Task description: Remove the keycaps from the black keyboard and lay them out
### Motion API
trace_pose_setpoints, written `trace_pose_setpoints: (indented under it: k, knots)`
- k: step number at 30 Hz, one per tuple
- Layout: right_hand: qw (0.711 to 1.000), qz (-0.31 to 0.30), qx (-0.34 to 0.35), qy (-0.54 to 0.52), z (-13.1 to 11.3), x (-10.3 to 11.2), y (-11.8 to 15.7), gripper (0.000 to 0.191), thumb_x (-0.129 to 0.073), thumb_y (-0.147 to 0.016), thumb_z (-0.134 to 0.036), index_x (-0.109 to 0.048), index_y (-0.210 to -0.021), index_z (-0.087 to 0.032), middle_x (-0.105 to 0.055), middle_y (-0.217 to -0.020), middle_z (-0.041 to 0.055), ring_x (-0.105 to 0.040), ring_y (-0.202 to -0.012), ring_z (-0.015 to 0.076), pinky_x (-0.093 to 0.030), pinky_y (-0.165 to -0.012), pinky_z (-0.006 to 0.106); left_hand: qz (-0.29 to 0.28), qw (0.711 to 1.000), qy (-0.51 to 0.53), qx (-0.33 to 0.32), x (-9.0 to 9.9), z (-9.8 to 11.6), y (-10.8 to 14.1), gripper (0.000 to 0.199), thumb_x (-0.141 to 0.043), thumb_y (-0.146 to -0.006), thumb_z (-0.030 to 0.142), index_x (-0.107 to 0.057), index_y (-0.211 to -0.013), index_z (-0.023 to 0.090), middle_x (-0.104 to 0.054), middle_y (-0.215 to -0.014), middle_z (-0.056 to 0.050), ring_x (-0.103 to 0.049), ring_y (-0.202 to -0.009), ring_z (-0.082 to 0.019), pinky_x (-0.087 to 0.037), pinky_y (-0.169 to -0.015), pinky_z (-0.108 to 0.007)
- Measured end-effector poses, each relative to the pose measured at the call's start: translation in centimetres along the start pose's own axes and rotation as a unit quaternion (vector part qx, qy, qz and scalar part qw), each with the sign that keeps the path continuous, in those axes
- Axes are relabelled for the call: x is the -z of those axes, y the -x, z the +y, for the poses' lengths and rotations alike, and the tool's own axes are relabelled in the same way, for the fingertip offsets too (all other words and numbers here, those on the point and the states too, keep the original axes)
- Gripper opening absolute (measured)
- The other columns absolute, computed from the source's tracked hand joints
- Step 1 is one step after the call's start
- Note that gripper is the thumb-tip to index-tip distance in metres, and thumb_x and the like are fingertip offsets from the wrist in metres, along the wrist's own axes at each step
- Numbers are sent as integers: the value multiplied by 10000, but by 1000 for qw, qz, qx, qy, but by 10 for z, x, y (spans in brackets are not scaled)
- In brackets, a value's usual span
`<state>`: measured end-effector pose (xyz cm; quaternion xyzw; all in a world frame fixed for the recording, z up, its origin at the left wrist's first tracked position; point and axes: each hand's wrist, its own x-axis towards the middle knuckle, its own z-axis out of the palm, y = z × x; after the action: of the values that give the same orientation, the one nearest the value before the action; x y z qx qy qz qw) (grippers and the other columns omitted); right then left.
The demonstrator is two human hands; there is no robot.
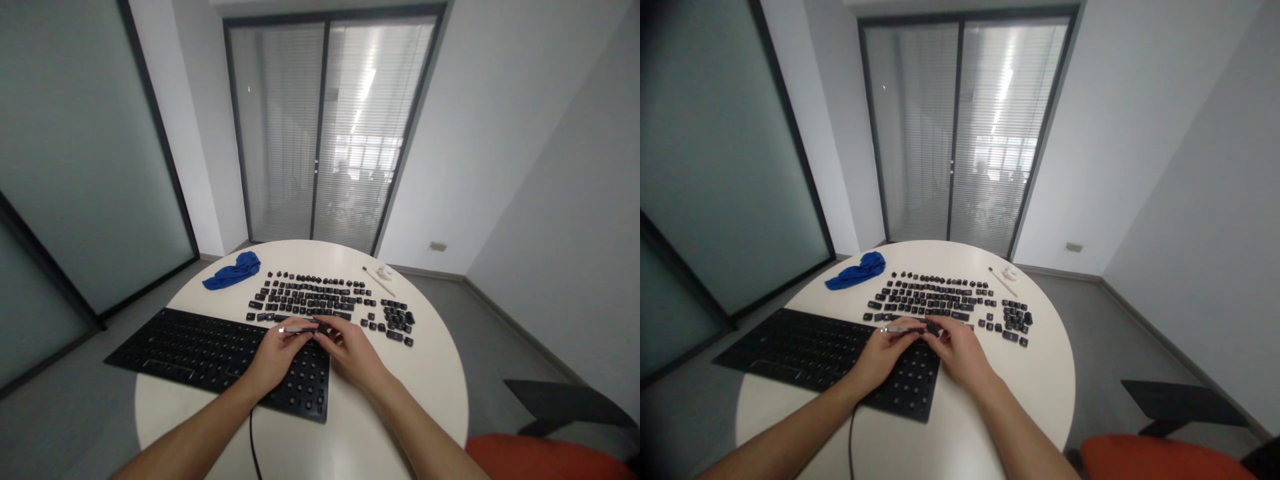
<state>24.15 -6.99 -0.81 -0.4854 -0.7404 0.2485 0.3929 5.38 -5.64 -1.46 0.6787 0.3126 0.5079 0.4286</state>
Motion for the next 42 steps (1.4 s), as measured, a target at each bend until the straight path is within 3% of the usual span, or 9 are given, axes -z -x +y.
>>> trace_pose_setpoints:
  k: [4,9,14,21,30,35,38,42]
  knots:
    - [1000,-6,9,-21,2,1,-1,228,-623,-890,-369,-702,-1038,-214,-708,-954,51,-628,-844,188,-498,-750,310,-5,1000,-4,20,-1,3,-1,180,-600,-870,216,-757,-951,179,-734,-1023,-71,-653,-1014,-227,-484,-978,-362]
    - [992,-35,-26,-123,5,5,-4,309,-576,-912,-450,-720,-1019,-198,-728,-989,64,-639,-921,220,-493,-805,339,-29,999,-4,17,-1,5,-1,187,-584,-886,201,-748,-975,189,-731,-1035,-60,-650,-1024,-223,-483,-976,-363]
    - [985,-32,-33,-164,9,5,-7,400,-565,-897,-542,-716,-920,-173,-711,-865,50,-625,-815,194,-486,-757,315,-70,998,4,-2,-1,5,3,165,-592,-886,174,-746,-942,200,-709,-1049,-59,-640,-1041,-214,-480,-973,-346]
    - [956,2,-85,-282,15,8,-9,454,-584,-863,-587,-626,-1107,-206,-678,-895,44,-630,-796,173,-522,-729,316,-97,995,-12,4,-3,8,3,165,-591,-885,160,-745,-930,199,-692,-1004,-65,-640,-999,-215,-473,-951,-346]
    - [943,35,-96,-316,23,16,-12,503,-617,-808,-641,-620,-1037,-192,-639,-825,32,-599,-697,151,-540,-691,317,-99,995,-25,10,-5,9,4,147,-579,-885,167,-721,-923,181,-685,-961,-58,-638,-954,-204,-480,-899,-311]
    - [951,77,-125,-273,32,46,-16,515,-668,-763,-638,-684,-1017,-190,-668,-923,64,-638,-845,202,-581,-778,364,-100,994,-31,7,-4,8,3,154,-573,-889,172,-718,-941,181,-690,-971,-61,-637,-962,-210,-475,-903,-319]
    - [951,141,-142,-237,44,77,-16,500,-673,-777,-607,-704,-1052,-191,-673,-916,58,-655,-780,186,-594,-802,370,-101,994,-33,8,-4,7,3,160,-568,-888,170,-716,-947,185,-691,-976,-59,-635,-960,-213,-475,-898,-327]
    - [955,206,-194,-93,68,120,-8,432,-586,-856,-501,-690,-1089,-152,-706,-973,101,-689,-763,208,-592,-743,344,-103,994,-36,7,-6,8,3,160,-566,-884,166,-714,-942,185,-688,-976,-56,-630,-964,-213,-470,-902,-329]
